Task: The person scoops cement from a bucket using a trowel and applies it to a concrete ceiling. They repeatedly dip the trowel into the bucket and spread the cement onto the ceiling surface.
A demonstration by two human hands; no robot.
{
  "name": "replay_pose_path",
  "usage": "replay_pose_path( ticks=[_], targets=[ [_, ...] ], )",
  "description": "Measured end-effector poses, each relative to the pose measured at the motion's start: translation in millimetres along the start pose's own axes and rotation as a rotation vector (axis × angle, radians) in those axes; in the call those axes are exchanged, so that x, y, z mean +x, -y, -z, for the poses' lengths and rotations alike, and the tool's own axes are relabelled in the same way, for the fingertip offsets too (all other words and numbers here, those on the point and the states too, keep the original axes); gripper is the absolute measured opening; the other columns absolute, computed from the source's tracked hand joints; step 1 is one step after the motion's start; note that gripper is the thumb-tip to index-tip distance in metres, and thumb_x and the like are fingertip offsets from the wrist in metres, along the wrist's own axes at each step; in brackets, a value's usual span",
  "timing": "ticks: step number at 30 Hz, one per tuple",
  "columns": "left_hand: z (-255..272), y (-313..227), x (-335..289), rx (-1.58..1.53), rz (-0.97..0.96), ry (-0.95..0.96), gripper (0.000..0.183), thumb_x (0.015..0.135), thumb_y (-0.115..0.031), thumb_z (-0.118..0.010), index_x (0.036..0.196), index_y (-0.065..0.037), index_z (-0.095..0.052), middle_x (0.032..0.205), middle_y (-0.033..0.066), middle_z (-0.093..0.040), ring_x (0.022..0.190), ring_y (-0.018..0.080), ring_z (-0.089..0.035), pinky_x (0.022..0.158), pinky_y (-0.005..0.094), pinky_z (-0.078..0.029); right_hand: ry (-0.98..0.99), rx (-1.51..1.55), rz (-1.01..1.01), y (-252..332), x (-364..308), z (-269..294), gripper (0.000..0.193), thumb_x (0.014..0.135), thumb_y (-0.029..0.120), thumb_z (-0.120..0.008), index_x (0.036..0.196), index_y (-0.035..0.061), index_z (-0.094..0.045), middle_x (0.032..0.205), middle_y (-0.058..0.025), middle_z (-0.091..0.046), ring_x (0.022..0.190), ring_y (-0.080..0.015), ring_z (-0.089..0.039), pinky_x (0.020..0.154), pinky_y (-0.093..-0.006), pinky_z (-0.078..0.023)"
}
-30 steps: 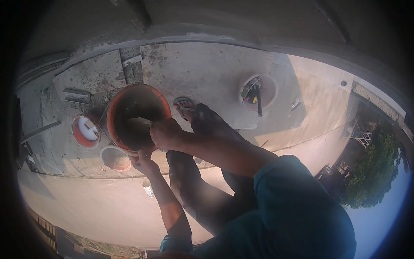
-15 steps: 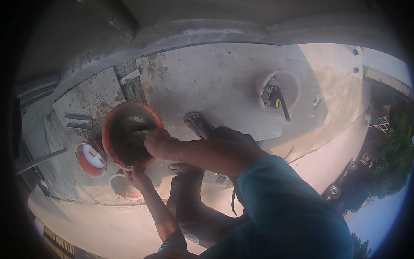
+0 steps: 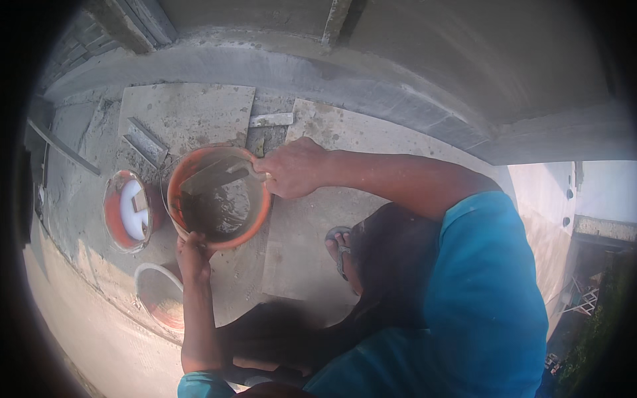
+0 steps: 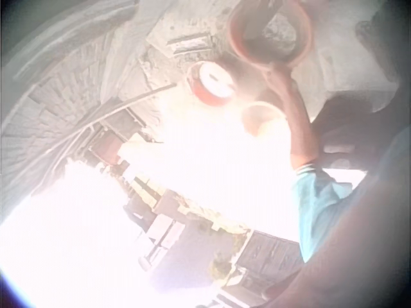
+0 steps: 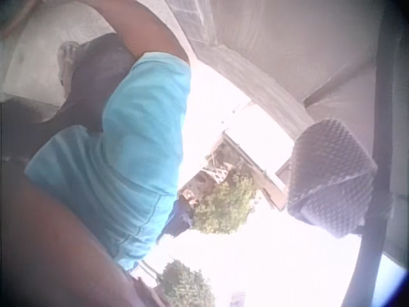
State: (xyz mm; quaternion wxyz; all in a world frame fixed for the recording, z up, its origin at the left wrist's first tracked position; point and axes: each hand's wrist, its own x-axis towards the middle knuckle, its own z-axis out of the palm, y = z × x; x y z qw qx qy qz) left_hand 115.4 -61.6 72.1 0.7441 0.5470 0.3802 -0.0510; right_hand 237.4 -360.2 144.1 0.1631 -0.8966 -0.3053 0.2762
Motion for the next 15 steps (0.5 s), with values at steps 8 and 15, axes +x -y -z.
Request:
replay_pose_path(
  ticks=[8, 15],
  targets=[
    [-1, -8, -14, 0.119, 0.021, 0.136, 0.029, 0.084, 0.001, -0.055, 0.113, -0.003, -0.058, 0.101, 0.007, -0.061, 0.085, 0.0163, -0.067, 0.071, 0.0356, -0.067, -0.334, 0.059, -0.447, -83, -106, 65, 0.055, 0.093, 0.054, -0.058, 0.13, 0.0149, -0.065, 0.128, -0.0119, -0.066, 0.123, -0.0308, -0.059, 0.101, -0.0451, -0.047],
    [-16, -1, -42, 0.106, 0.043, 0.161, 0.032, 0.084, 0.002, -0.054, 0.115, -0.003, -0.058, 0.102, 0.0079, -0.063, 0.085, 0.0174, -0.068, 0.07, 0.0375, -0.067, -0.408, -0.156, -0.615, -137, -110, 110, 0.055, 0.092, 0.058, -0.057, 0.128, 0.0169, -0.069, 0.131, -0.0104, -0.066, 0.126, -0.0308, -0.058, 0.104, -0.0445, -0.046]
  ],
)
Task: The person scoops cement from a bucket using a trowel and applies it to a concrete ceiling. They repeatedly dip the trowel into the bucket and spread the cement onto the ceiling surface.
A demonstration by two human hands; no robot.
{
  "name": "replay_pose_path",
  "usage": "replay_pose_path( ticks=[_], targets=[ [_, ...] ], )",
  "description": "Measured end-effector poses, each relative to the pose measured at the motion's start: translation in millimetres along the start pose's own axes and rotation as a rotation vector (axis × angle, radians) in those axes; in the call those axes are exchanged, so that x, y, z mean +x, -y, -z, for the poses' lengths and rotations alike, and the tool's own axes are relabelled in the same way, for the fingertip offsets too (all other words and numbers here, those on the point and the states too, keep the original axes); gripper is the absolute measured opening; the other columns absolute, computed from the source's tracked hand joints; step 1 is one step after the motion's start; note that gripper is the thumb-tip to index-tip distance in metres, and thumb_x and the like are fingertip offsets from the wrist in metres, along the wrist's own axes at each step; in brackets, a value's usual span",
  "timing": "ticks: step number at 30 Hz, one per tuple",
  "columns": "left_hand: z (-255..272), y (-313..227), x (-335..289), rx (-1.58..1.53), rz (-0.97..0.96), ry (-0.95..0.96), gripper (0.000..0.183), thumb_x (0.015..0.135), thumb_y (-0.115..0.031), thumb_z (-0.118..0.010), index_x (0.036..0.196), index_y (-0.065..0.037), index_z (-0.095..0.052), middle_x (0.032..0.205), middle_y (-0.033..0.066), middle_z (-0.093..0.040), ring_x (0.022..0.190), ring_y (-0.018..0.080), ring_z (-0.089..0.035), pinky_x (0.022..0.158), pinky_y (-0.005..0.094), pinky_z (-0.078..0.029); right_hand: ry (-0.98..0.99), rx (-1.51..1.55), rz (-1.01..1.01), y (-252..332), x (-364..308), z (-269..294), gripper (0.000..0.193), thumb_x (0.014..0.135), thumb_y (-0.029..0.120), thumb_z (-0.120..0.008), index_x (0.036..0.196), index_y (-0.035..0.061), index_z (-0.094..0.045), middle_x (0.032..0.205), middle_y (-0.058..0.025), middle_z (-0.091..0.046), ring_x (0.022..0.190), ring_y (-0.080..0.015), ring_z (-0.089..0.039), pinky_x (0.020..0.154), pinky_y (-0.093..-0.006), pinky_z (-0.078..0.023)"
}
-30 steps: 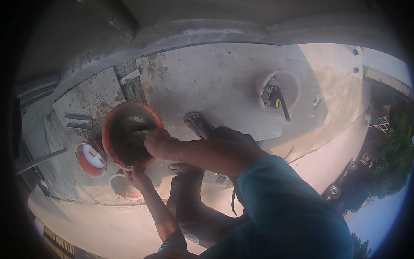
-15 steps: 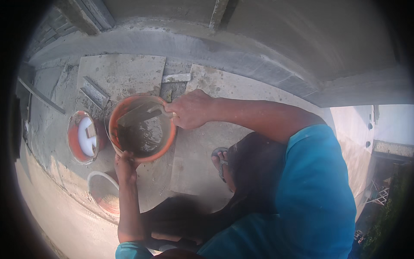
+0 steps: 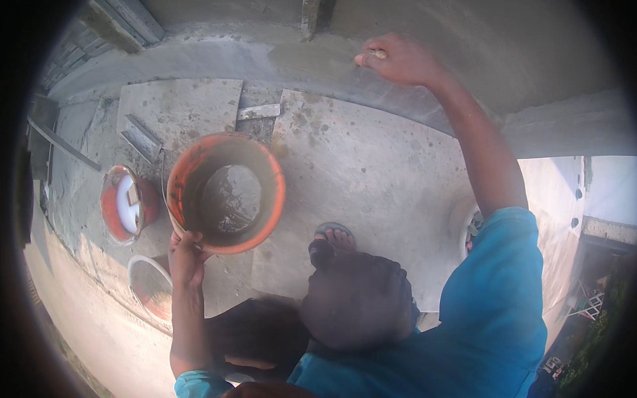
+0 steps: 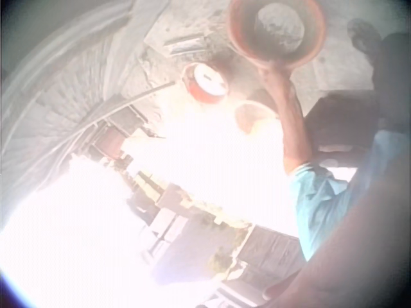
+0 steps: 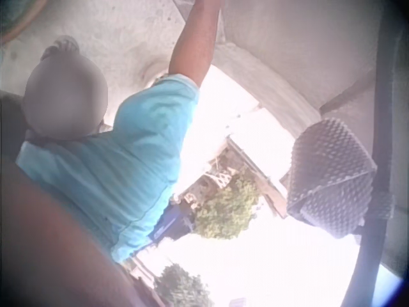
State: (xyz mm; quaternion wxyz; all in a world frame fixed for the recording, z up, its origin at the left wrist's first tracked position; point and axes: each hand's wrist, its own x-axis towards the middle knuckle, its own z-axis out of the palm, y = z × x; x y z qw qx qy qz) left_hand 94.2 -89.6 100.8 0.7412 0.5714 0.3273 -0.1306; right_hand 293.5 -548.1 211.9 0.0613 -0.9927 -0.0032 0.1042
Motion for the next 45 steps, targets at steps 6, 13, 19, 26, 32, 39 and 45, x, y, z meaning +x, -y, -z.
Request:
replay_pose_path(
  ticks=[6, 13, 19, 26, 32, 39, 45],
  targets=[
    [-19, -4, -17, 0.019, 0.002, -0.001, 0.034, 0.083, 0.002, -0.053, 0.116, -0.002, -0.058, 0.104, 0.0094, -0.064, 0.087, 0.0186, -0.069, 0.072, 0.0388, -0.067, -0.066, -0.066, 0.066, -12, 34, -3, 0.063, 0.089, 0.064, -0.06, 0.127, 0.015, -0.069, 0.13, -0.011, -0.067, 0.122, -0.0293, -0.061, 0.101, -0.0452, -0.047],
    [-25, -1, -25, 0.035, -0.023, -0.014, 0.033, 0.083, 0.001, -0.055, 0.115, -0.002, -0.059, 0.103, 0.0096, -0.066, 0.086, 0.0187, -0.07, 0.071, 0.0375, -0.068, -0.089, -0.097, 0.05, -11, 44, -16, 0.055, 0.092, 0.057, -0.056, 0.129, 0.0186, -0.068, 0.134, -0.0103, -0.064, 0.129, -0.0289, -0.056, 0.106, -0.0467, -0.045],
    [-23, 2, -26, 0.033, -0.034, 0.006, 0.032, 0.082, 0.001, -0.056, 0.113, -0.002, -0.061, 0.101, 0.0091, -0.066, 0.083, 0.0183, -0.07, 0.07, 0.0378, -0.067, -0.083, -0.129, -0.001, -14, 34, -13, 0.05, 0.093, 0.052, -0.056, 0.13, 0.0193, -0.067, 0.123, -0.0104, -0.07, 0.117, -0.0299, -0.064, 0.1, -0.046, -0.05],
    [-20, 5, -32, 0.035, -0.014, -0.021, 0.03, 0.082, 0.0, -0.056, 0.112, -0.003, -0.06, 0.099, 0.0081, -0.065, 0.083, 0.0175, -0.069, 0.069, 0.0371, -0.067, -0.081, -0.062, -0.031, -42, 5, -25, 0.053, 0.093, 0.056, -0.057, 0.131, 0.0194, -0.067, 0.13, -0.0087, -0.067, 0.124, -0.0287, -0.06, 0.104, -0.0452, -0.048],
    [-25, 5, -34, 0.041, -0.002, -0.005, 0.029, 0.082, 0.0, -0.056, 0.111, -0.003, -0.061, 0.1, 0.008, -0.064, 0.085, 0.017, -0.068, 0.071, 0.0368, -0.066, 0.028, -0.078, -0.121, -37, 9, -8, 0.055, 0.092, 0.057, -0.057, 0.131, 0.0186, -0.067, 0.136, -0.009, -0.063, 0.129, -0.029, -0.057, 0.106, -0.0452, -0.046],
    [-25, 9, -35, 0.015, -0.011, 0.015, 0.029, 0.083, 0.0, -0.057, 0.111, -0.003, -0.06, 0.102, 0.0091, -0.064, 0.085, 0.0183, -0.07, 0.068, 0.0354, -0.068, -0.108, -0.144, -0.194, -22, -3, -21, 0.049, 0.096, 0.053, -0.054, 0.128, 0.0192, -0.068, 0.119, -0.0112, -0.071, 0.117, -0.0286, -0.064, 0.098, -0.0454, -0.051],
    [-27, 17, -33, -0.051, -0.004, -0.005, 0.033, 0.082, 0.002, -0.057, 0.115, -0.002, -0.058, 0.106, 0.0105, -0.063, 0.086, 0.0211, -0.071, 0.068, 0.0367, -0.068, -0.153, -0.038, -0.227, -9, -32, -35, 0.044, 0.098, 0.048, -0.055, 0.126, 0.0173, -0.07, 0.11, -0.0113, -0.073, 0.107, -0.0277, -0.068, 0.091, -0.0442, -0.053]
  ],
)
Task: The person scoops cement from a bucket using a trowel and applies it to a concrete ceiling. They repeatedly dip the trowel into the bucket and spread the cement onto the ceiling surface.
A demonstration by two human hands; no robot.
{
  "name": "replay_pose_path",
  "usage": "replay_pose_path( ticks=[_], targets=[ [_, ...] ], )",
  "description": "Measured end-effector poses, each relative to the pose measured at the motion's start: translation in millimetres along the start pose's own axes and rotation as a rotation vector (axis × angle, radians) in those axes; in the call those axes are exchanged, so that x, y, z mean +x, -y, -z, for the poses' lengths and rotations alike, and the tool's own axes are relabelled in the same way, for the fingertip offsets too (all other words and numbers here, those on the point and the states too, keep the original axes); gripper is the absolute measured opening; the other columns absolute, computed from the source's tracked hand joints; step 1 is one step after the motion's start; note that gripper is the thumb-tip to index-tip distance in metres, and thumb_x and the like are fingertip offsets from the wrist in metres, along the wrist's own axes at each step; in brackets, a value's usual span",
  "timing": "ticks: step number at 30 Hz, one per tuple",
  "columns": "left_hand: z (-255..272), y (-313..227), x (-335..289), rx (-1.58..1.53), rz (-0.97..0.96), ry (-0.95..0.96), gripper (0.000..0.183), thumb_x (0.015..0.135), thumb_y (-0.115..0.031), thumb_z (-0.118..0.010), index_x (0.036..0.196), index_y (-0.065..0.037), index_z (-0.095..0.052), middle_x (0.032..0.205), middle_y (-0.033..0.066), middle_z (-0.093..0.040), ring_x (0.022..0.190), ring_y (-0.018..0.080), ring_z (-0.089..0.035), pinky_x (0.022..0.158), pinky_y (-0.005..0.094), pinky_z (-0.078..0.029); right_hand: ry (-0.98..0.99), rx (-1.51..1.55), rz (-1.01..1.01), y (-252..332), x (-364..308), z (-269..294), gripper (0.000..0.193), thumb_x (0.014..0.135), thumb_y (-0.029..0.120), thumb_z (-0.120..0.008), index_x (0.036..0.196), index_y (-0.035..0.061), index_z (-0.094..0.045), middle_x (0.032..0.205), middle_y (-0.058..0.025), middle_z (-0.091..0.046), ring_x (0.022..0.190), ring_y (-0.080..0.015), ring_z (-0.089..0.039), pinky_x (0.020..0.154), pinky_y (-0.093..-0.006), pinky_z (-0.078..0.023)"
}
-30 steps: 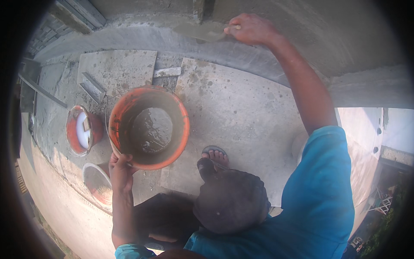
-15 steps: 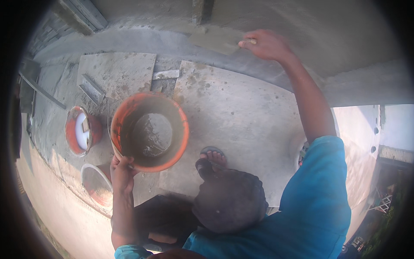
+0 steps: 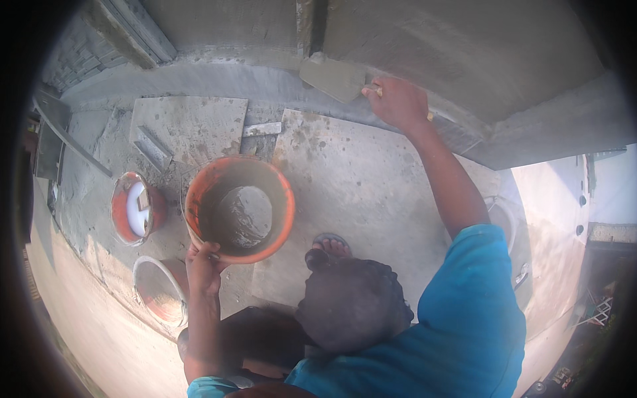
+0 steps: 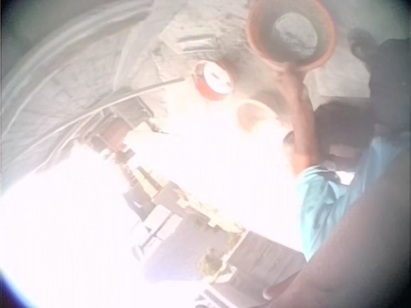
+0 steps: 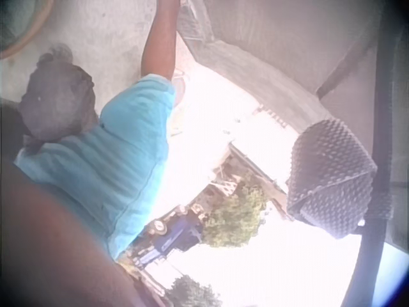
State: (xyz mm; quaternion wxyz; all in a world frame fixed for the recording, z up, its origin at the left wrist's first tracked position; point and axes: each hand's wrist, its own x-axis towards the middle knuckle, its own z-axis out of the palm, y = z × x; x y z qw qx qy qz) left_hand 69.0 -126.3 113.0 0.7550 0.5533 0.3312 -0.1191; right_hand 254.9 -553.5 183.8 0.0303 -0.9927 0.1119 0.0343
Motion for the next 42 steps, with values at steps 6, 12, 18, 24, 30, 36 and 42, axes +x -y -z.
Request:
replay_pose_path(
  ticks=[6, 12, 18, 24, 30, 36, 42],
  targets=[
    [-7, 8, 15, -0.028, -0.006, -0.021, 0.033, 0.082, 0.001, -0.058, 0.115, -0.001, -0.057, 0.099, 0.011, -0.065, 0.074, 0.0201, -0.07, 0.059, 0.0314, -0.066, -0.102, 0.074, 0.252, 6, -50, 7, 0.039, 0.095, 0.041, -0.06, 0.121, 0.0131, -0.069, 0.109, -0.0105, -0.07, 0.1, -0.0276, -0.068, 0.084, -0.0456, -0.053],
    [-17, 6, 28, -0.016, -0.025, -0.014, 0.034, 0.081, 0.001, -0.058, 0.114, -0.002, -0.057, 0.095, 0.0102, -0.065, 0.066, 0.0173, -0.069, 0.051, 0.027, -0.064, 0.074, -0.088, 0.705, 62, -105, -24, 0.03, 0.093, 0.029, -0.061, 0.117, 0.0109, -0.064, 0.112, -0.0144, -0.059, 0.097, -0.0292, -0.067, 0.079, -0.0482, -0.052],
    [-14, 1, 26, -0.024, -0.04, -0.04, 0.03, 0.081, 0.0, -0.058, 0.111, -0.003, -0.058, 0.091, 0.0077, -0.063, 0.061, 0.0153, -0.064, 0.048, 0.0261, -0.062, -0.06, 0.196, 0.236, 19, -64, 22, 0.042, 0.099, 0.038, -0.057, 0.133, 0.0131, -0.06, 0.121, -0.0083, -0.063, 0.106, -0.0298, -0.067, 0.086, -0.0462, -0.053],
    [-9, 8, 34, -0.022, -0.028, -0.02, 0.029, 0.081, -0.002, -0.059, 0.111, -0.002, -0.057, 0.091, 0.0083, -0.063, 0.063, 0.0163, -0.065, 0.05, 0.0281, -0.064, 0.01, 0.043, -0.01, -27, -8, 15, 0.047, 0.096, 0.045, -0.056, 0.136, 0.02, -0.061, 0.13, -0.0107, -0.066, 0.122, -0.0316, -0.061, 0.103, -0.0479, -0.047],
    [-8, 3, 25, -0.016, -0.039, -0.019, 0.029, 0.082, -0.003, -0.059, 0.111, -0.001, -0.057, 0.091, 0.0093, -0.063, 0.064, 0.0166, -0.065, 0.05, 0.029, -0.064, 0.044, 0.096, -0.005, -28, 14, 22, 0.048, 0.094, 0.048, -0.059, 0.132, 0.0206, -0.064, 0.127, -0.0083, -0.067, 0.121, -0.0295, -0.062, 0.101, -0.0455, -0.047],
    [0, 9, 31, 0.03, -0.015, 0.026, 0.027, 0.083, -0.003, -0.057, 0.11, -0.004, -0.057, 0.094, 0.008, -0.061, 0.069, 0.0181, -0.066, 0.053, 0.0316, -0.065, -0.074, 0.15, 0.012, -21, 6, 76, 0.05, 0.094, 0.054, -0.061, 0.13, 0.019, -0.066, 0.127, -0.0093, -0.067, 0.118, -0.0261, -0.062, 0.099, -0.0415, -0.048],
    [-8, 8, 34, 0.058, -0.001, 0.051, 0.025, 0.084, -0.002, -0.055, 0.109, -0.004, -0.056, 0.094, 0.0073, -0.059, 0.07, 0.0192, -0.065, 0.055, 0.0336, -0.065, -0.23, 0.155, 0.068, -28, 6, 117, 0.045, 0.092, 0.05, -0.061, 0.121, 0.0171, -0.069, 0.115, -0.0092, -0.071, 0.111, -0.0301, -0.065, 0.094, -0.0422, -0.05]
  ],
)
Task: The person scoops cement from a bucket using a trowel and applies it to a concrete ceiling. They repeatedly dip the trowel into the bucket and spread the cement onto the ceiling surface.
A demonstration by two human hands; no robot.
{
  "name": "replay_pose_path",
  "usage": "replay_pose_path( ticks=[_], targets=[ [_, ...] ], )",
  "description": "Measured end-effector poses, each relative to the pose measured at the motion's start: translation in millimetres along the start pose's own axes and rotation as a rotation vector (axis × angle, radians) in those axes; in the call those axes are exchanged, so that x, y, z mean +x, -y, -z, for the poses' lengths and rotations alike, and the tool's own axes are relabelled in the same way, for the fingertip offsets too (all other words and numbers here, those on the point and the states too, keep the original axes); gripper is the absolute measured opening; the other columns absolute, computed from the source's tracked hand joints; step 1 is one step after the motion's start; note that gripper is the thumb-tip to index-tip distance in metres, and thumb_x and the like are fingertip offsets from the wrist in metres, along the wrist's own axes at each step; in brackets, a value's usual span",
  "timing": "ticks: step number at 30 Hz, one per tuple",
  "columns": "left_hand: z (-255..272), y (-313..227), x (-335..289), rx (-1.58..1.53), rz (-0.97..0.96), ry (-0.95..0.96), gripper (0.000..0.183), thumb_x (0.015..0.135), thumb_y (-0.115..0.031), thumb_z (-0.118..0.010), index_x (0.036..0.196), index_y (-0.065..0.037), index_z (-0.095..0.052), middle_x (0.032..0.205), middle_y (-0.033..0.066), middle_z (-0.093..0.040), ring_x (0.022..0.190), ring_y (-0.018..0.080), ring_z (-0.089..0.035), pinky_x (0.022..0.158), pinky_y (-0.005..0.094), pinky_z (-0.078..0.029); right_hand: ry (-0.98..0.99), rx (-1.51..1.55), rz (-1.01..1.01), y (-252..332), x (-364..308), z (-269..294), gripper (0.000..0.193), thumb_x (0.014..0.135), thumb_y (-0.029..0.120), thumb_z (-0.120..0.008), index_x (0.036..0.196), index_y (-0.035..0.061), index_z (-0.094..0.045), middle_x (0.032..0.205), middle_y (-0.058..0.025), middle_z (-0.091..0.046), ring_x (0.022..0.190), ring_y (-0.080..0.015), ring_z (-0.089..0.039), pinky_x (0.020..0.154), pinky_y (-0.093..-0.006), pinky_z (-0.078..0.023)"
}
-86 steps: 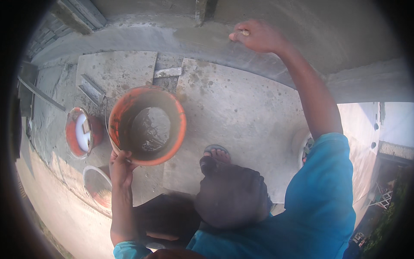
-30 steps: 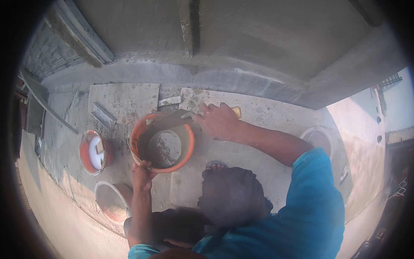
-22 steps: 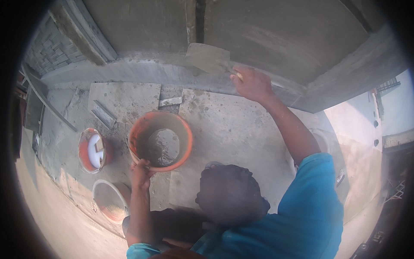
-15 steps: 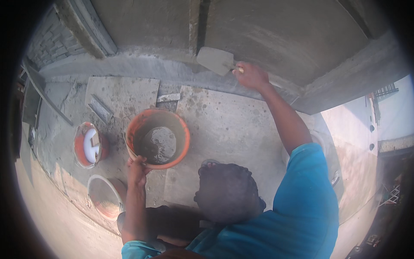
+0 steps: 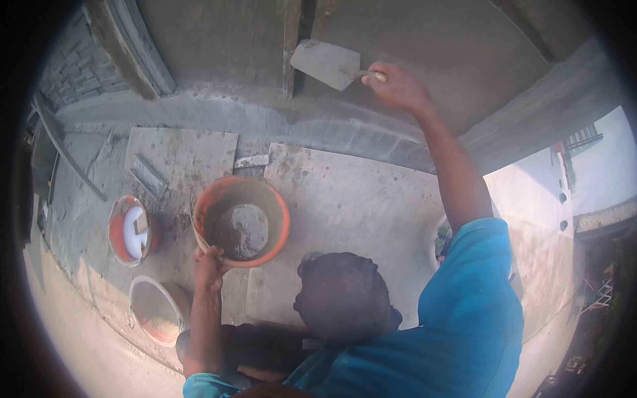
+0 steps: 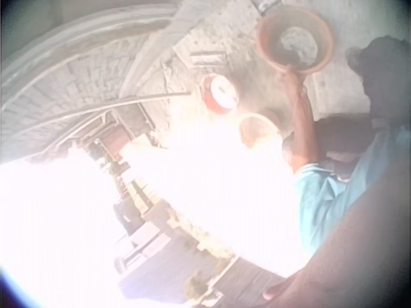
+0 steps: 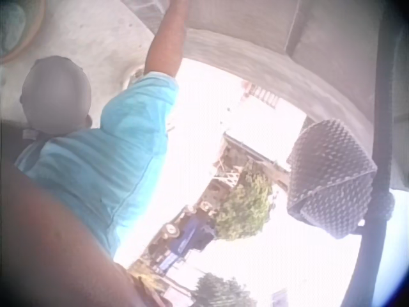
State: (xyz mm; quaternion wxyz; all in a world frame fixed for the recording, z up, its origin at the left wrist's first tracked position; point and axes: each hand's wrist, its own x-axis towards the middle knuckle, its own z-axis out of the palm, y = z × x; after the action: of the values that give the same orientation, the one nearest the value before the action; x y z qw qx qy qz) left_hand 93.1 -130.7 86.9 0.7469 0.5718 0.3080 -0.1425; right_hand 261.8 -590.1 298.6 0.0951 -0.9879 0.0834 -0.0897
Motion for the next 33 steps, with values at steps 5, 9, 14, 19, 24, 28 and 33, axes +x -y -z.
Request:
replay_pose_path(
  ticks=[5, 9, 14, 19, 24, 28, 33],
  targets=[
    [-2, 4, 2, -0.002, -0.003, 0.003, 0.028, 0.082, -0.002, -0.056, 0.11, -0.003, -0.055, 0.093, 0.0077, -0.059, 0.069, 0.0185, -0.064, 0.053, 0.0331, -0.064, 0.052, -0.011, 0.028, 16, 13, 49, 0.043, 0.09, 0.049, -0.061, 0.113, 0.0141, -0.071, 0.107, -0.0086, -0.072, 0.104, -0.0286, -0.067, 0.09, -0.0411, -0.05],
    [-11, 0, -2, 0.023, -0.006, 0.025, 0.028, 0.081, -0.002, -0.057, 0.108, -0.003, -0.055, 0.091, 0.0072, -0.059, 0.068, 0.0174, -0.063, 0.051, 0.0316, -0.062, -0.029, 0.011, 0.054, 11, 21, 74, 0.041, 0.09, 0.048, -0.061, 0.109, 0.0128, -0.071, 0.096, -0.0083, -0.07, 0.096, -0.0261, -0.066, 0.085, -0.0396, -0.05],
    [-19, -5, -5, 0.002, 0.012, 0.014, 0.026, 0.079, -0.001, -0.058, 0.105, -0.001, -0.056, 0.088, 0.0065, -0.059, 0.065, 0.0168, -0.063, 0.049, 0.0305, -0.061, 0.011, 0.143, 0.034, 19, 25, 110, 0.04, 0.09, 0.046, -0.061, 0.103, 0.0097, -0.071, 0.08, -0.0043, -0.063, 0.076, -0.0162, -0.061, 0.074, -0.0333, -0.05],
    [-17, 5, 4, -0.044, 0.029, 0.057, 0.021, 0.081, 0.002, -0.058, 0.102, -0.001, -0.058, 0.087, 0.0079, -0.061, 0.065, 0.0182, -0.065, 0.05, 0.0322, -0.064, -0.052, 0.19, 0.112, 25, 28, 145, 0.035, 0.092, 0.045, -0.062, 0.096, 0.01, -0.067, 0.074, 0.0001, -0.056, 0.068, -0.0114, -0.054, 0.066, -0.0306, -0.046],
    [-31, 4, 7, -0.027, 0.05, 0.089, 0.019, 0.084, 0.001, -0.057, 0.103, -0.002, -0.059, 0.089, 0.0089, -0.062, 0.07, 0.0193, -0.066, 0.053, 0.0338, -0.065, -0.189, 0.165, 0.236, 25, 29, 178, 0.034, 0.098, 0.045, -0.059, 0.089, 0.0118, -0.061, 0.072, 0.0026, -0.05, 0.067, -0.0085, -0.047, 0.062, -0.0284, -0.041],
    [-37, 2, 7, -0.088, 0.035, 0.044, 0.012, 0.081, 0.0, -0.062, 0.093, -0.001, -0.06, 0.081, 0.0078, -0.062, 0.057, 0.0156, -0.06, 0.048, 0.0312, -0.062, -0.218, -0.048, 0.255, 45, -19, 133, 0.04, 0.093, 0.042, -0.062, 0.116, 0.0101, -0.066, 0.093, -0.0095, -0.068, 0.088, -0.027, -0.064, 0.078, -0.0386, -0.05],
    [-57, 2, 19, -0.115, 0.031, 0.139, 0.015, 0.081, 0.0, -0.061, 0.095, -0.005, -0.057, 0.084, 0.0058, -0.058, 0.065, 0.0161, -0.061, 0.053, 0.0336, -0.063, 0.317, -0.386, 0.544, 59, -135, -24, 0.04, 0.094, 0.038, -0.064, 0.127, 0.016, -0.059, 0.112, -0.0082, -0.069, 0.103, -0.034, -0.068, 0.081, -0.0464, -0.053]
  ],
)
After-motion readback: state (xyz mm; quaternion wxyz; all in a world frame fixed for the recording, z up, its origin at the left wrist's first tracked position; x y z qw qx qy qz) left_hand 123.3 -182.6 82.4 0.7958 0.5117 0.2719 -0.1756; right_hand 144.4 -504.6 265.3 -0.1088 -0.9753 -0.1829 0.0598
